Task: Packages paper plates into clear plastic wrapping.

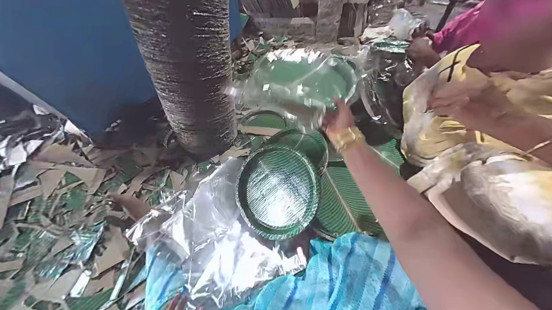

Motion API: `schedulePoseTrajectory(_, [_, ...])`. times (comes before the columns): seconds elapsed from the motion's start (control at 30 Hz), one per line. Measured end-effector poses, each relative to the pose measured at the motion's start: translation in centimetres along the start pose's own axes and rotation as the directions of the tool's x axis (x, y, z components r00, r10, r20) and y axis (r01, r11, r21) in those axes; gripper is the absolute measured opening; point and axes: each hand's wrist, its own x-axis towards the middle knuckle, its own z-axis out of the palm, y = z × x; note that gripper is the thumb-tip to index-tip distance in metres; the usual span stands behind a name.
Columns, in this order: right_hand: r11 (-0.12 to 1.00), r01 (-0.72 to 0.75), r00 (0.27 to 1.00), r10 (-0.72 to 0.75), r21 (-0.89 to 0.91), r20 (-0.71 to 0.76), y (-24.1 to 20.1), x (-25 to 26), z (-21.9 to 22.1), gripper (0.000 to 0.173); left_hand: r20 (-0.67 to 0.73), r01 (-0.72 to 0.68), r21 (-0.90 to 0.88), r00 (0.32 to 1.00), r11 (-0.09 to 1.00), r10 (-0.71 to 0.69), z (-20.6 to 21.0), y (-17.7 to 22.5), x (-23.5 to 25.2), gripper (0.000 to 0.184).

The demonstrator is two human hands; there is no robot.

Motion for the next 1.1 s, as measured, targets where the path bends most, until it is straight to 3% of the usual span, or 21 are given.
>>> schedulePoseTrajectory(0.1, [0.974, -0.088, 0.995, 0.097, -0.21, 0.035, -1.8, 3.4, 1.0, 0.076, -0.076, -0.036, -0.064, 0.997, 0.997, 0.031, 0.1, 0.2, -0.2, 0.054])
schedulePoseTrajectory(0.17, [0.855, -0.097, 0.981, 0.168, -0.509, 0.097, 0.7, 1.9, 1.7, 0.069, -0.114, -0.038, -0.072, 0.993, 0.997, 0.03, 0.4, 0.3, -0.4, 0.051])
schedulePoseTrajectory(0.23, [0.698, 0.001, 0.934, 0.255, -0.716, 0.25, 5.1, -2.1, 2.2, 0.048, -0.092, -0.007, -0.077, 0.996, 0.997, 0.0, 0.4, 0.2, -0.6, 0.051])
schedulePoseTrajectory(0.37, [0.388, 0.418, 0.647, 0.508, -0.822, 0.569, 13.9, -12.3, 1.9, 0.036, 0.023, 0.067, -0.102, 0.998, 0.992, -0.065, -1.0, 1.2, -0.1, 0.052])
schedulePoseTrajectory(0.43, [0.221, 0.637, 0.455, 0.665, -0.739, 0.592, 17.3, -16.4, 2.0, 0.043, 0.061, 0.085, -0.095, 0.995, 0.992, -0.079, -1.2, 1.3, -0.1, 0.052])
schedulePoseTrajectory(0.5, [0.112, 0.751, 0.378, 0.735, -0.65, 0.563, 19.8, -19.4, 2.7, 0.049, 0.034, 0.076, -0.092, 0.997, 0.993, -0.073, -0.9, 0.8, -0.1, 0.051])
schedulePoseTrajectory(0.53, [0.079, 0.77, 0.401, 0.712, -0.633, 0.577, 20.6, -20.2, 2.7, 0.052, 0.016, 0.068, -0.096, 0.998, 0.993, -0.067, -0.6, 0.6, -0.3, 0.05])
schedulePoseTrajectory(0.57, [0.053, 0.767, 0.474, 0.625, -0.639, 0.621, 21.0, -20.5, 2.3, 0.055, -0.013, 0.049, -0.104, 0.999, 0.993, -0.051, -0.3, 0.4, -0.3, 0.049])
schedulePoseTrajectory(0.63, [0.022, 0.726, 0.665, 0.23, -0.687, 0.71, 20.8, -19.2, 0.7, 0.065, -0.075, -0.006, -0.12, 0.997, 0.993, -0.003, 0.3, 0.4, -0.2, 0.047])
schedulePoseTrajectory(0.67, [0.006, 0.69, 0.723, 0.019, -0.723, 0.69, 20.1, -17.7, 0.0, 0.073, -0.091, -0.024, -0.127, 0.996, 0.992, 0.013, 0.4, 0.4, -0.2, 0.046])
schedulePoseTrajectory(0.73, [-0.025, 0.528, 0.833, -0.182, -0.849, 0.523, 17.2, -14.1, -1.2, 0.092, -0.113, -0.047, -0.132, 0.993, 0.99, 0.032, 0.2, 0.2, -0.2, 0.045])
schedulePoseTrajectory(0.83, [0.068, 0.169, 0.977, -0.141, -0.983, 0.158, 14.3, -9.4, -3.8, 0.104, -0.116, -0.055, -0.132, 0.992, 0.99, 0.04, 0.3, 0.2, -0.1, 0.045])
schedulePoseTrajectory(0.9, [0.141, -0.002, 1.0, -0.007, -0.99, -0.003, 13.9, -7.8, -5.0, 0.094, -0.116, -0.056, -0.127, 0.992, 0.99, 0.041, 0.3, 0.2, 0.0, 0.045])
schedulePoseTrajectory(1.0, [0.224, -0.073, 0.987, 0.155, -0.972, -0.038, 13.6, -7.7, -5.8, 0.074, -0.043, 0.009, -0.132, 0.999, 0.991, -0.015, -0.2, 0.4, -0.2, 0.046])
schedulePoseTrajectory(1.1, [0.286, -0.066, 0.989, 0.147, -0.956, -0.025, 12.6, -9.0, -5.7, 0.058, 0.049, 0.064, -0.119, 0.997, 0.991, -0.059, -1.0, 0.9, -0.1, 0.048])
